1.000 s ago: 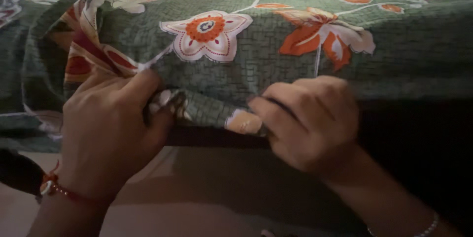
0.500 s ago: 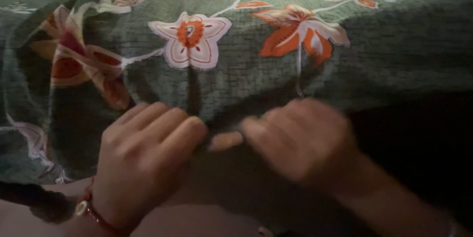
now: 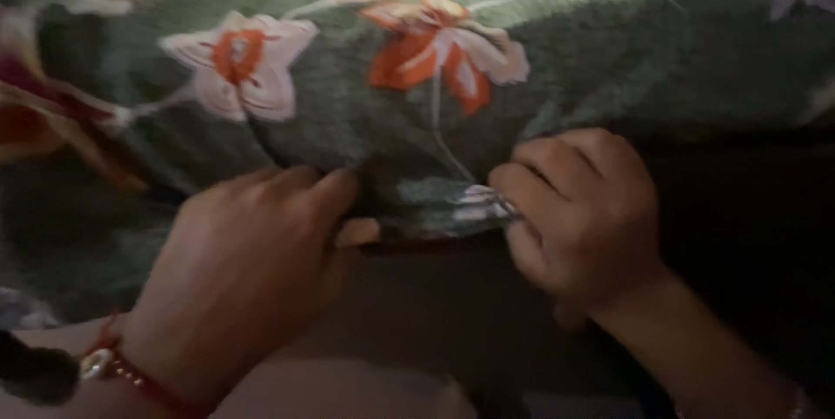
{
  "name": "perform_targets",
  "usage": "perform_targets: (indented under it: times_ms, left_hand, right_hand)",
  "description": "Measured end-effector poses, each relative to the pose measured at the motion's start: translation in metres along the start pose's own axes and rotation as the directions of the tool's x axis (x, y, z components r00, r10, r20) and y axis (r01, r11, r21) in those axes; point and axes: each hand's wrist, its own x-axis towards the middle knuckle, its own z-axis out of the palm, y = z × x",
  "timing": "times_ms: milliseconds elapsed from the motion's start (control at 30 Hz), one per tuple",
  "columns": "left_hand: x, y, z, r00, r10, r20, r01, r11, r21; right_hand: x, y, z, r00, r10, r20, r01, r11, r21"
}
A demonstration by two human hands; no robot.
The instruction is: The person makes a bed by smoothing out a floral patterned bedsheet and tucking its edges into the sides of the bed frame.
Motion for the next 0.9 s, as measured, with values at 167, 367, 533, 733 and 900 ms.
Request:
perform_targets:
  times_ms: [167, 367, 533, 733, 900]
  left_hand:
    - [0.011, 0.032, 0.012, 0.985, 0.151, -0.078, -0.154, 0.987, -0.046]
    - [0.014, 0.08, 0.029, 0.728, 0.324, -0.605, -0.366, 0.929, 0.057]
    - [0.026, 0.08, 0.02, 0.762, 0.328, -0.558, -0.367, 0.929, 0.045]
    - [0.024, 0.076, 0.017, 0.851, 0.179, -0.494, -0.296, 0.94, -0.169]
    - [0.022, 0.076, 0.013, 0.862, 0.092, -0.499, -0.274, 0.912, -0.306]
  right_hand:
    - [-0.001, -0.003, -0.011, 0.995, 0.071, 0.063, -0.085, 0.962, 0.259]
    - [0.001, 0.007, -0.018, 0.994, 0.009, 0.109, -0.042, 0.951, 0.307]
    - [0.0, 0.009, -0.023, 0.992, 0.029, 0.124, -0.069, 0.94, 0.334]
    - [0.0, 0.01, -0.021, 0.996, -0.005, 0.085, -0.018, 0.964, 0.266]
    - [-0.001, 0.013, -0.017, 0.996, -0.088, -0.029, 0.09, 0.99, 0.111]
